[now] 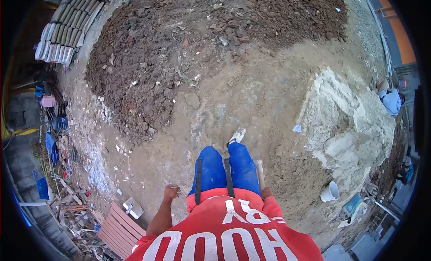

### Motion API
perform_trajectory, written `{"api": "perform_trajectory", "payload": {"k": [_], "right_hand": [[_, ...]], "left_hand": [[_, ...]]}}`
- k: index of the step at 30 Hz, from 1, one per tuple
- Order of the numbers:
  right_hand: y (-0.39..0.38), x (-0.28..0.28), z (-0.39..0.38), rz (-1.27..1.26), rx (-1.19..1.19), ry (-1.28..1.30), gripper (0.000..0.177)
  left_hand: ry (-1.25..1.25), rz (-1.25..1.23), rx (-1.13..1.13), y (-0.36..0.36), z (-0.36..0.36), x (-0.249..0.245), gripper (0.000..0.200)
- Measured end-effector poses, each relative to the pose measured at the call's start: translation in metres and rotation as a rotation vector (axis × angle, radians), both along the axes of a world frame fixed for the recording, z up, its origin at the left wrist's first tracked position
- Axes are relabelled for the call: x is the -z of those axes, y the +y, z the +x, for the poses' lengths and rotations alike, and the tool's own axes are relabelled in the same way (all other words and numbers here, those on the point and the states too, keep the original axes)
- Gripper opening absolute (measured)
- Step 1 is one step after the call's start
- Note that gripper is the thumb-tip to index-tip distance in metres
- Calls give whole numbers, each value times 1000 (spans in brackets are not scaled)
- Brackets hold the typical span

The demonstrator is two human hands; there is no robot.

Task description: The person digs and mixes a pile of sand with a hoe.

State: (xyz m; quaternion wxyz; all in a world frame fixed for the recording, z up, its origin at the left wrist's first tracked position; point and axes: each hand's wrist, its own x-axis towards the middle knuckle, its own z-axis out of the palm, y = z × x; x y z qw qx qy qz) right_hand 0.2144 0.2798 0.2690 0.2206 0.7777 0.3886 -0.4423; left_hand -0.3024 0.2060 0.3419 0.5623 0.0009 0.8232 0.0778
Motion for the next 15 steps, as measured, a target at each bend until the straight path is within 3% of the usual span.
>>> {"api": "perform_trajectory", "payload": {"k": [2, 4, 5, 8, 10, 12, 14, 15], "right_hand": [[56, -4, -1, -57, 296, 160, 41], [112, -26, -19, 78, 325, 192, 40], [140, -41, -33, 218, 346, 229, 38], [236, -96, -89, 188, 393, 246, 31], [280, -121, -131, 223, 498, 300, 30], [307, -116, -174, 205, 723, 374, 30], [335, -89, -221, 160, 860, 365, 31], [348, -85, -247, 142, 863, 335, 32]], "left_hand": [[117, 202, -21, 74, -6, -11, 21], [180, 434, 67, 168, -4, -26, 22], [160, 522, 83, 220, 1, -33, 22], [-68, 673, 127, 362, 32, -31, 22], [-393, 533, 229, 442, 65, -11, 25], [-713, 268, 202, 502, 107, 23, 56], [-695, 97, 438, 551, 147, 62, 71], [-693, 67, 357, 546, 162, 107, 73]]}}
